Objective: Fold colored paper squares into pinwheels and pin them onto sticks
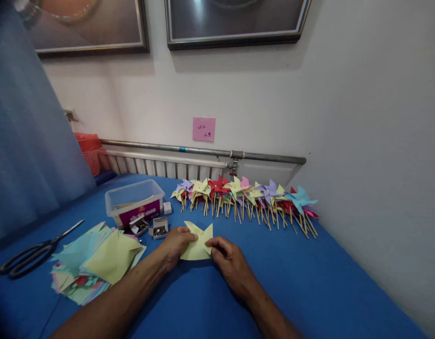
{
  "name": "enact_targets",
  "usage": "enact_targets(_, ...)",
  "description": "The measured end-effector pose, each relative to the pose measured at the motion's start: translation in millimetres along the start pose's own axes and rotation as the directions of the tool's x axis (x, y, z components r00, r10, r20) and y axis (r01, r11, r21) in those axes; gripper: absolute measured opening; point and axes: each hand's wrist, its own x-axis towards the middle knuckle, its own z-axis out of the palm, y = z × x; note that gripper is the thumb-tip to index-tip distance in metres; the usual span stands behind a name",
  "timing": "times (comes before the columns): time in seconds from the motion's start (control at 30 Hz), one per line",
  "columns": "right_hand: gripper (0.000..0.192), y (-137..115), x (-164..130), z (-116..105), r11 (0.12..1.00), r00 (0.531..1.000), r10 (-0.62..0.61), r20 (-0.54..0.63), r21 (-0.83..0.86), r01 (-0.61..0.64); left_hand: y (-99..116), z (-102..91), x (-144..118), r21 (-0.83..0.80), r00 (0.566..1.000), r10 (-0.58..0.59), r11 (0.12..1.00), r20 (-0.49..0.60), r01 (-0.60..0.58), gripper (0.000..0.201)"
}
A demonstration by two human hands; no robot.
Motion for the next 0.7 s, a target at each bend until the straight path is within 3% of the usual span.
enact_targets(0.2,0.029,5,2,1,0.999,0.999,-0.035,0.003,-0.025,0.035,-5,1.9,3,0.089,0.999,0.015,0.996,-0.03,-0.013,0.015)
enact_targets(0.47,0.029,14,2,10,1.0,0.99,-0.01,-0.144,0.011,0.012,-11,7.2,0,0.043,0.999,0.014,0.999,0.042,-0.016,0.016)
enact_targets(0.7,0.032,8,2,7,0.999,0.995,0.032,-0.094,0.01,-0.032,-6,5.9,-3,-0.034,0.999,0.009,0.999,0.037,-0.008,0.02)
